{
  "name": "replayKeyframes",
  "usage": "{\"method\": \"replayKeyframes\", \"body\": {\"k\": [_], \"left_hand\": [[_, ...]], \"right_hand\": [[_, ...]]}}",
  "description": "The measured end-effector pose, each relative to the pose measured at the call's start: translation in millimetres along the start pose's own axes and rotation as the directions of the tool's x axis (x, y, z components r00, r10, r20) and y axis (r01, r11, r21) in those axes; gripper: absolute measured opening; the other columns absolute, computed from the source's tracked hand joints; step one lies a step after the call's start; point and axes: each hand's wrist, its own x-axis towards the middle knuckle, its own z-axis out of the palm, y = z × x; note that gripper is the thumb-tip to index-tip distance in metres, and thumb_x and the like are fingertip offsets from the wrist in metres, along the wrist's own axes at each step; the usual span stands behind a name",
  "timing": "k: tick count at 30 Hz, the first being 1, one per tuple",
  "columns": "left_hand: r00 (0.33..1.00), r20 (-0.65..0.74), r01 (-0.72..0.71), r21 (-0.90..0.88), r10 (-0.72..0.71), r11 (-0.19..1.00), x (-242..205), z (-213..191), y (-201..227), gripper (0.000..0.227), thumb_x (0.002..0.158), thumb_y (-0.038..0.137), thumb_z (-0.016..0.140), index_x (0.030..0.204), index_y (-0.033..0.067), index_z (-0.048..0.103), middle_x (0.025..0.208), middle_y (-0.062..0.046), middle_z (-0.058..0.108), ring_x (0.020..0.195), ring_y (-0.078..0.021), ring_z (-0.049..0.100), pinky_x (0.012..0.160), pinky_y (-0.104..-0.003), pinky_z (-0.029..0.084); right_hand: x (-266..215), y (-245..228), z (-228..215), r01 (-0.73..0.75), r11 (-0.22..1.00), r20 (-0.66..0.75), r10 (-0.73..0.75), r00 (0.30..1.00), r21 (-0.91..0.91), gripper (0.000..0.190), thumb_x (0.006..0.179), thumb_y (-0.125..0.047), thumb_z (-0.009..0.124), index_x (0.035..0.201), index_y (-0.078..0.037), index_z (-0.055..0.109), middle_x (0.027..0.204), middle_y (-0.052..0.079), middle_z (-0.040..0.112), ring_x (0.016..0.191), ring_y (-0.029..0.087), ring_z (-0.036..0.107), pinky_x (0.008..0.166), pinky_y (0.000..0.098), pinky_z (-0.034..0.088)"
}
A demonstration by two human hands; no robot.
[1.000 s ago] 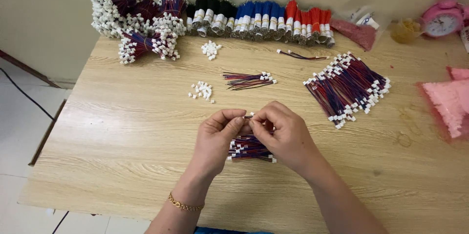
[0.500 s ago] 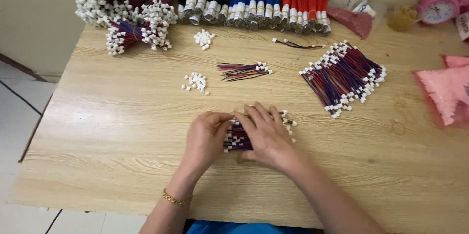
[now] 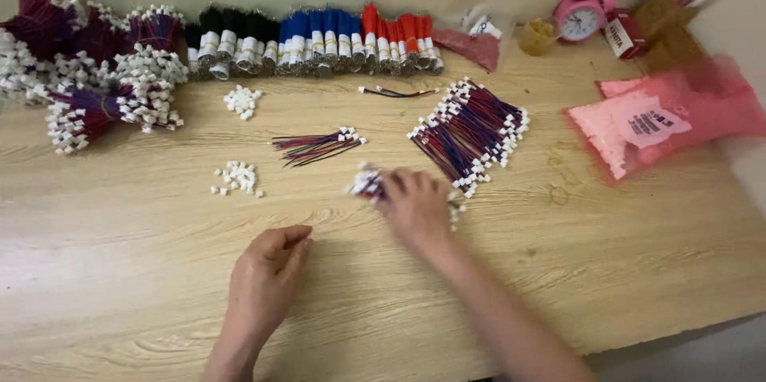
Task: Attaching small white plastic connectors to the ends of colored wires to assemble wire harnesses
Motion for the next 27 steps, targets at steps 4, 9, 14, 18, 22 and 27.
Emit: {"method": "replayKeyframes", "body": {"k": [4, 9, 14, 18, 22, 27], "left_hand": [[1.0, 0.008, 0.02, -0.068, -0.02, 0.998, 1.4, 4.4, 1.3, 0.021, 0.082, 0.024, 0.067, 0.1, 0.0188, 0.077, 0.098, 0.004, 0.077, 0.087, -0.0103, 0.071, 0.077, -0.025, 0.052], [0.997, 0.003, -0.08, -0.056, 0.08, 0.995, 4.3, 3.2, -6.5, 0.021, 0.082, 0.024, 0.066, 0.099, 0.0192, 0.076, 0.096, 0.004, 0.076, 0.091, -0.0113, 0.07, 0.081, -0.026, 0.051], [0.982, -0.052, -0.183, -0.083, 0.179, 0.98, 9.5, 2.3, -14.6, 0.019, 0.082, 0.022, 0.067, 0.097, 0.0164, 0.076, 0.094, 0.002, 0.077, 0.089, -0.0133, 0.072, 0.08, -0.026, 0.052], [0.995, -0.023, -0.102, -0.07, 0.101, 0.992, 7.6, -9.8, -6.5, 0.022, 0.082, 0.025, 0.066, 0.1, 0.0173, 0.076, 0.096, 0.002, 0.077, 0.09, -0.0139, 0.071, 0.079, -0.028, 0.053], [0.971, -0.087, -0.229, -0.085, 0.222, 0.97, 12.0, -4.5, -28.2, 0.017, 0.083, 0.02, 0.066, 0.096, 0.0153, 0.075, 0.091, 0.001, 0.076, 0.084, -0.0139, 0.07, 0.075, -0.027, 0.053], [0.987, -0.053, -0.157, -0.083, 0.153, 0.984, 11.2, -11.6, -22.5, 0.019, 0.083, 0.022, 0.065, 0.098, 0.0164, 0.075, 0.094, 0.002, 0.076, 0.088, -0.0133, 0.07, 0.077, -0.027, 0.052]], "right_hand": [[31.3, 37.6, -12.6, -0.196, 0.98, 0.1, 0.198, 0.975, -0.032, 0.055, 0.097, -0.051, 0.034, 0.146, -0.024, 0.034, 0.146, 0.011, 0.04, 0.124, 0.035, 0.042, 0.096, 0.0517, 0.038], [50.4, 33.9, -49.4, -0.246, 0.967, 0.02, 0.245, 0.969, 0.073, 0.05, 0.096, -0.043, 0.042, 0.139, -0.019, 0.046, 0.137, 0.01, 0.049, 0.121, 0.035, 0.043, 0.094, 0.0542, 0.035], [91.7, 33.3, -24.5, -0.011, 0.982, -0.254, 0.06, 0.965, 0.188, 0.038, 0.092, -0.03, 0.055, 0.125, -0.013, 0.06, 0.12, 0.012, 0.059, 0.106, 0.036, 0.053, 0.086, 0.0503, 0.042], [98.0, -14.4, -26.9, 0.062, 0.95, -0.083, -0.039, 0.996, 0.305, 0.04, 0.096, -0.029, 0.048, 0.13, -0.01, 0.058, 0.127, 0.01, 0.057, 0.116, 0.03, 0.052, 0.092, 0.0459, 0.043], [114.5, -30.4, 4.3, 0.122, 0.951, -0.074, -0.105, 0.992, 0.284, 0.041, 0.094, -0.026, 0.051, 0.131, -0.009, 0.055, 0.132, 0.01, 0.052, 0.12, 0.032, 0.048, 0.097, 0.0495, 0.038], [102.5, -48.5, -20.2, -0.013, 0.954, 0.052, -0.003, 0.999, 0.299, 0.043, 0.098, -0.019, 0.036, 0.138, -0.004, 0.042, 0.144, 0.019, 0.041, 0.132, 0.033, 0.037, 0.109, 0.0543, 0.029]]}}
